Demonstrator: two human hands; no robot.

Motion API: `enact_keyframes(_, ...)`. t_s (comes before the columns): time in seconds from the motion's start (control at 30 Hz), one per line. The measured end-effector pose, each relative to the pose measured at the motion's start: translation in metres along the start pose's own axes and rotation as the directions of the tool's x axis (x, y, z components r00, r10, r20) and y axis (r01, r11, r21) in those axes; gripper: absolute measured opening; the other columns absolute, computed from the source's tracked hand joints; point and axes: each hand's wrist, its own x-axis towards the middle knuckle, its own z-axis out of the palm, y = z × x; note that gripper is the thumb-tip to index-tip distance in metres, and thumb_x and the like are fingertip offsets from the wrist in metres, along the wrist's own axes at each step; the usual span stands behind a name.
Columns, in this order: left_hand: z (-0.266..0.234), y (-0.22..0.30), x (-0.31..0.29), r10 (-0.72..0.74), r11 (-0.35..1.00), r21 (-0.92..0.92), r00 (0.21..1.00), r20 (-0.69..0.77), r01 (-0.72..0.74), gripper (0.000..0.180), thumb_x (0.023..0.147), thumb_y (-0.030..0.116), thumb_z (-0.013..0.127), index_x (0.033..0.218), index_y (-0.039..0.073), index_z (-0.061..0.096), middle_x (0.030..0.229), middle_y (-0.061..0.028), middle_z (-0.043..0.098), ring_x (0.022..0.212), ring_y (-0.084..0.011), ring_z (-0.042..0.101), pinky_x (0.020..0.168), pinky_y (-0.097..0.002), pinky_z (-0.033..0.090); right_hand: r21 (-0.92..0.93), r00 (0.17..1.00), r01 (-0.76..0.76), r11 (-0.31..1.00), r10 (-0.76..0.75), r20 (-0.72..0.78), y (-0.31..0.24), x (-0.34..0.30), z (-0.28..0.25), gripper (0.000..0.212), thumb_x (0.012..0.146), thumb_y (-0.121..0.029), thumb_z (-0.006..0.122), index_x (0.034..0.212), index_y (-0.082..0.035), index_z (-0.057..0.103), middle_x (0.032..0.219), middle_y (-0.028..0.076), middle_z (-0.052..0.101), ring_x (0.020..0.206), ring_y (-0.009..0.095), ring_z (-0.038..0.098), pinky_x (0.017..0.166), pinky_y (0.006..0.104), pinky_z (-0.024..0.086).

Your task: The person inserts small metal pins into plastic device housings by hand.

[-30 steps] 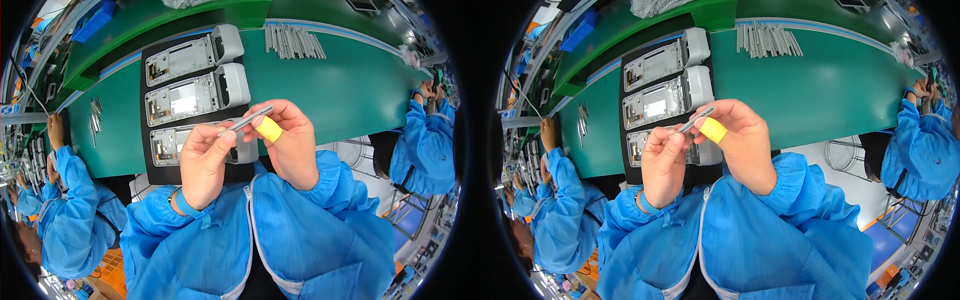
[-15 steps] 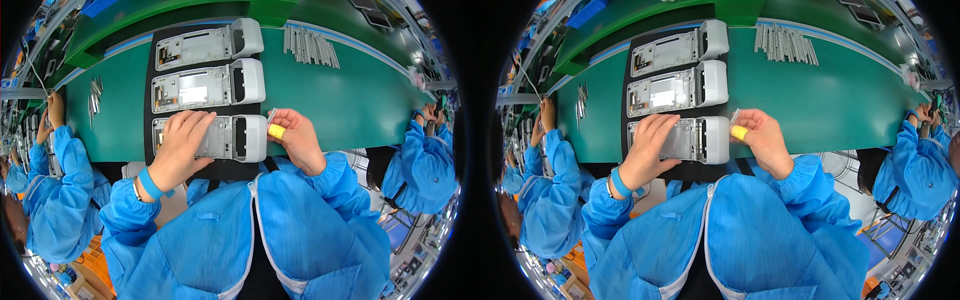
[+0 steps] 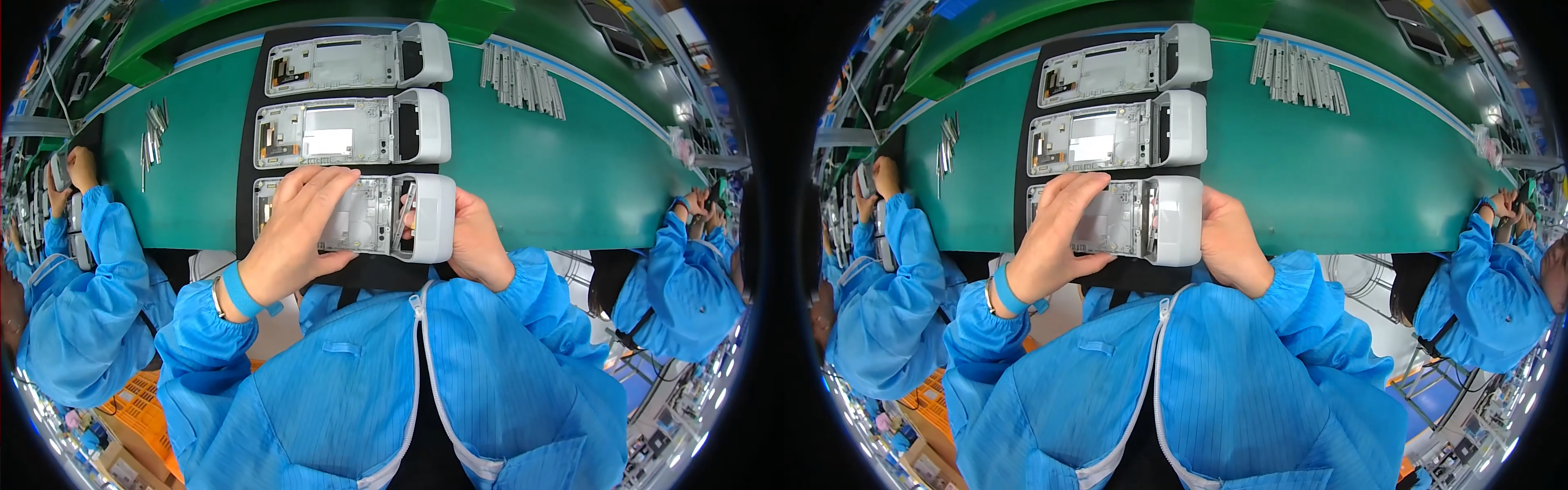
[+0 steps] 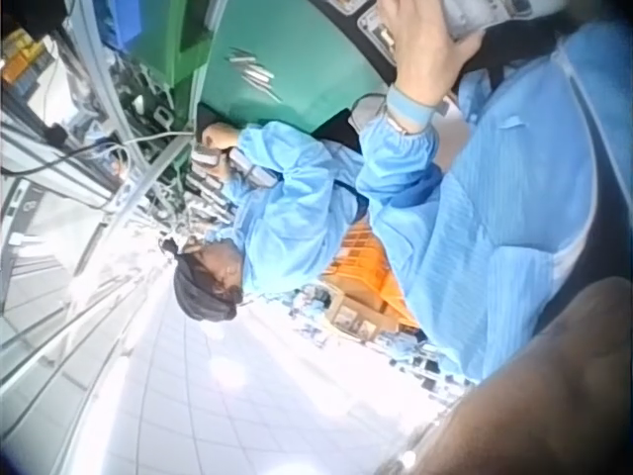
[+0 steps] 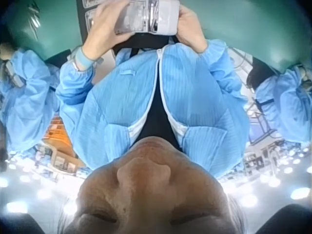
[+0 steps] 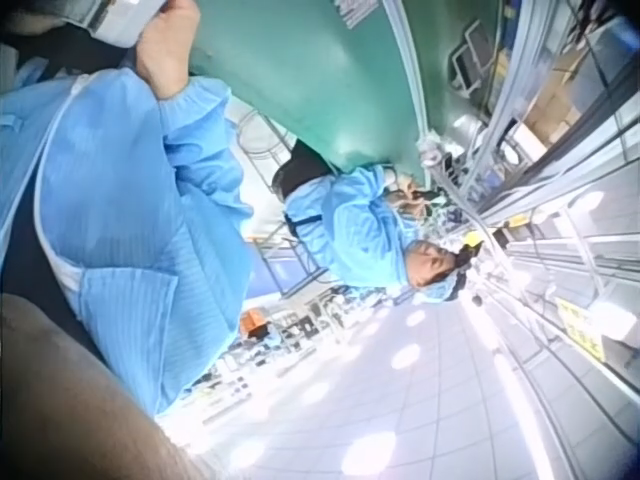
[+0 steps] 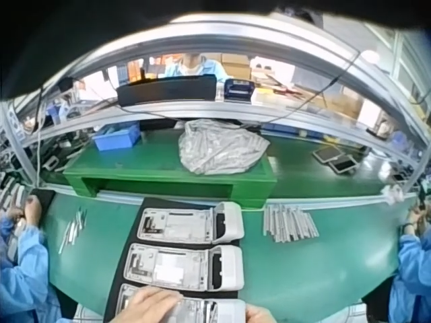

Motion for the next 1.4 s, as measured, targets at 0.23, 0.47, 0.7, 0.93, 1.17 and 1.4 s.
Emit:
enact_keyframes(0.23,0.0,-0.002,-0.002,0.011,1.0,-0.003,1.0,-0.005,-0.011,0.089,0.052,0.002,0.082,0.131,0.005,0.041,0.128,-0.0139,0.048,0.12,-0.0356,0.041,0.102,-0.042,0.035,-0.133,1.0,0.027,0.991,-0.026,0.004,-0.005,0.0,0.004,0.034,0.077,-0.005,0.073,0.109,-0.001,0.061,0.098,0.006,0.066,0.085,0.01,0.061,0.073,0.0263,0.052)
enact_keyframes(0.47,-0.001,-0.004,-0.004,0.014,1.0,-0.023,1.0,-0.009,-0.015,0.088,0.053,0.002,0.081,0.131,0.005,0.041,0.129,-0.0141,0.047,0.12,-0.0357,0.041,0.102,-0.0427,0.035,-0.225,0.992,0.093,0.97,-0.109,-0.057,-0.006,0.001,0.013,0.028,0.073,-0.003,0.077,0.095,-0.004,0.061,0.083,0.003,0.064,0.075,0.01,0.062,0.065,0.026,0.053)
enact_keyframes(0.7,0.001,-0.004,-0.004,0.015,0.998,-0.055,1.0,-0.009,-0.015,0.088,0.053,0.004,0.081,0.131,0.006,0.041,0.128,-0.0134,0.047,0.12,-0.0355,0.039,0.104,-0.0437,0.031,-0.194,0.999,-0.01,0.981,0.001,-0.05,-0.007,0.003,0.007,0.044,0.071,-0.003,0.078,0.108,-0.004,0.055,0.088,0.004,0.061,0.078,0.013,0.063,0.065,0.027,0.054)
enact_keyframes(0.93,0.006,-0.001,-0.004,0.042,0.999,0.013,0.999,0.008,-0.042,0.085,0.053,0.005,0.081,0.13,0.007,0.043,0.128,-0.0138,0.047,0.12,-0.0354,0.039,0.104,-0.0454,0.029,-0.36,0.998,0.061,0.931,-0.062,0.007,-0.013,-0.016,-0.019,0.035,0.085,0.002,0.058,0.119,0.0,0.049,0.102,0.011,0.06,0.091,0.017,0.061,0.074,0.0299,0.054)
enact_keyframes(1.17,0.001,0.017,-0.018,0.022,0.986,0.166,1.0,-0.009,-0.02,0.082,0.055,0.005,0.081,0.13,0.007,0.046,0.133,-0.0145,0.043,0.123,-0.0365,0.038,0.105,-0.0467,0.029,-0.388,0.993,0.1,0.916,-0.116,-0.016,-0.012,-0.04,-0.037,0.045,0.091,0.003,0.043,0.135,0.006,0.035,0.131,0.023,0.048,0.109,0.027,0.057,0.091,0.0331,0.048)
enact_keyframes(1.4,0.065,0.04,-0.131,-0.699,0.685,-0.721,0.373,-0.61,0.106,0.044,0.091,0.006,0.057,0.13,0.0,0.038,0.124,-0.0146,0.05,0.118,-0.0242,0.047,0.098,-0.0358,0.04,-0.338,0.998,-0.01,0.941,0.028,0.047,-0.028,-0.007,-0.041,0.052,0.091,0.0,0.04,0.138,0.013,0.023,0.127,0.024,0.048,0.104,0.028,0.058,0.092,0.0345,0.048)
